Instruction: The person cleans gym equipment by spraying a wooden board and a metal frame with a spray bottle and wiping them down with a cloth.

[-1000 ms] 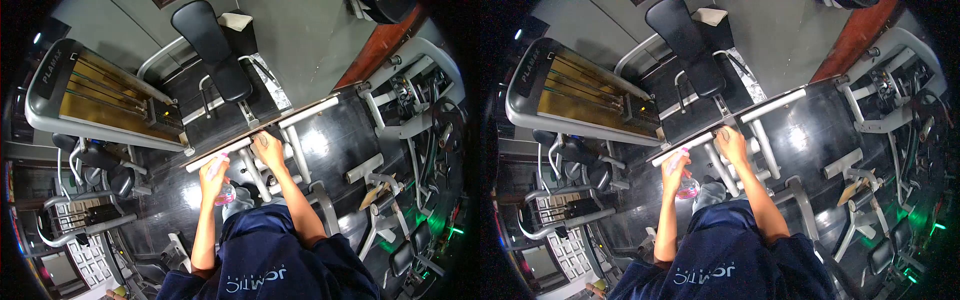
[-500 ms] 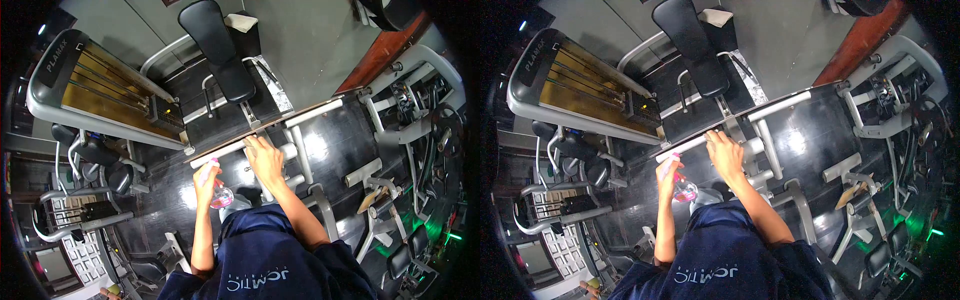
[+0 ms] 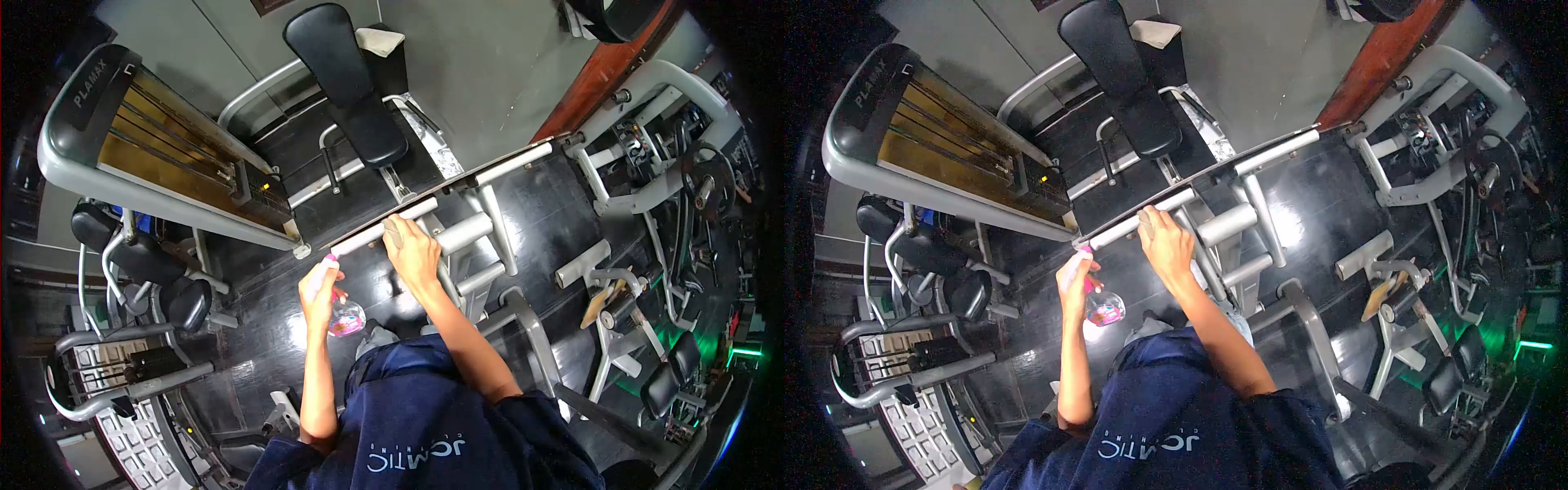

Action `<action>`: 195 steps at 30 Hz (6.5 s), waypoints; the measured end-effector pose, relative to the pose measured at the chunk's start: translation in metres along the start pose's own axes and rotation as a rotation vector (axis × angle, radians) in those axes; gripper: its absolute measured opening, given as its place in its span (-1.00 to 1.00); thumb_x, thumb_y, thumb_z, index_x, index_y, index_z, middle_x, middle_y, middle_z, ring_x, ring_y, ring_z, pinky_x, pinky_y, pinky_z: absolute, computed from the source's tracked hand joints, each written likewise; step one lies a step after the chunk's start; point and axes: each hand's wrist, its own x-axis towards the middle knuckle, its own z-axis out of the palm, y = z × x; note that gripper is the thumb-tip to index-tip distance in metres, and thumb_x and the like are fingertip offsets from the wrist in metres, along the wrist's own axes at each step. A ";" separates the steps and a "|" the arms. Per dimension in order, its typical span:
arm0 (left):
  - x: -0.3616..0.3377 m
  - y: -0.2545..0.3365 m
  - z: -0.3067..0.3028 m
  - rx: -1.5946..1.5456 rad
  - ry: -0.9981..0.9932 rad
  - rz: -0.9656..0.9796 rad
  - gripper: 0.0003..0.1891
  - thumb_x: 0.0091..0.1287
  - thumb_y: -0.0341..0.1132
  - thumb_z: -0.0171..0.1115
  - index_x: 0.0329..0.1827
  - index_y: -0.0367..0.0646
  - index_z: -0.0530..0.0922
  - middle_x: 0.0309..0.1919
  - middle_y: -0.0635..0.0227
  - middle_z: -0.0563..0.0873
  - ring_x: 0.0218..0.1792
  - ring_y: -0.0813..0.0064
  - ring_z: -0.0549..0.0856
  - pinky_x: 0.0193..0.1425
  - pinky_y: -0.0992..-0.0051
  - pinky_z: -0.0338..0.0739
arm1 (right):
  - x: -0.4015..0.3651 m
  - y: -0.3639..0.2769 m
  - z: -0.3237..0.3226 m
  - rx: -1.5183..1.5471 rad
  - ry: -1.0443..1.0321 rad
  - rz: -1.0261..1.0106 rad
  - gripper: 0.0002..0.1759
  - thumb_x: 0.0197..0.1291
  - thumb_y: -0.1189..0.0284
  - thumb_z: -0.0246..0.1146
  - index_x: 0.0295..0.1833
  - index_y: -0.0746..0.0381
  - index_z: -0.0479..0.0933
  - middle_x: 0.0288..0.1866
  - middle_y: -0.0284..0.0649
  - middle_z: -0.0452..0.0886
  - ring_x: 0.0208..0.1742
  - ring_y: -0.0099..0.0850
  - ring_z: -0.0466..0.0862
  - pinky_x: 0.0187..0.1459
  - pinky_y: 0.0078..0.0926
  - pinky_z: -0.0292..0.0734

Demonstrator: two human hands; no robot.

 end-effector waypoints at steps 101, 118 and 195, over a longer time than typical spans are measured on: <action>0.033 -0.012 -0.019 0.208 -0.431 -0.083 -0.78 0.43 -0.31 0.24 -0.07 -0.33 0.62 -0.32 0.20 0.68 -0.63 0.54 0.60 -0.50 0.52 0.50 | -0.027 0.021 0.094 0.988 0.436 0.989 -0.59 0.26 0.19 0.32 0.03 0.31 0.56 -0.18 -0.10 0.71 -0.22 -0.40 0.71 -0.11 -0.39 0.59; 0.040 -0.002 0.034 0.234 -0.463 -0.095 -0.77 0.43 -0.30 0.25 -0.10 -0.35 0.62 -0.40 0.30 0.67 -0.61 0.58 0.61 -0.48 0.59 0.48 | -0.003 0.048 0.056 0.838 0.459 0.958 -0.59 0.24 0.21 0.30 0.01 0.34 0.55 -0.20 -0.05 0.73 -0.13 -0.25 0.72 -0.05 -0.34 0.57; 0.072 0.004 0.151 0.628 -0.375 0.251 -0.75 0.33 -0.29 0.27 -0.43 -0.30 0.59 -0.62 0.40 0.56 -0.66 0.65 0.55 -0.56 0.58 0.39 | 0.074 0.177 0.111 1.364 0.001 1.400 -0.58 0.45 0.39 0.05 0.38 0.16 0.36 0.11 -0.23 0.64 0.00 -0.32 0.67 -0.07 -0.16 0.67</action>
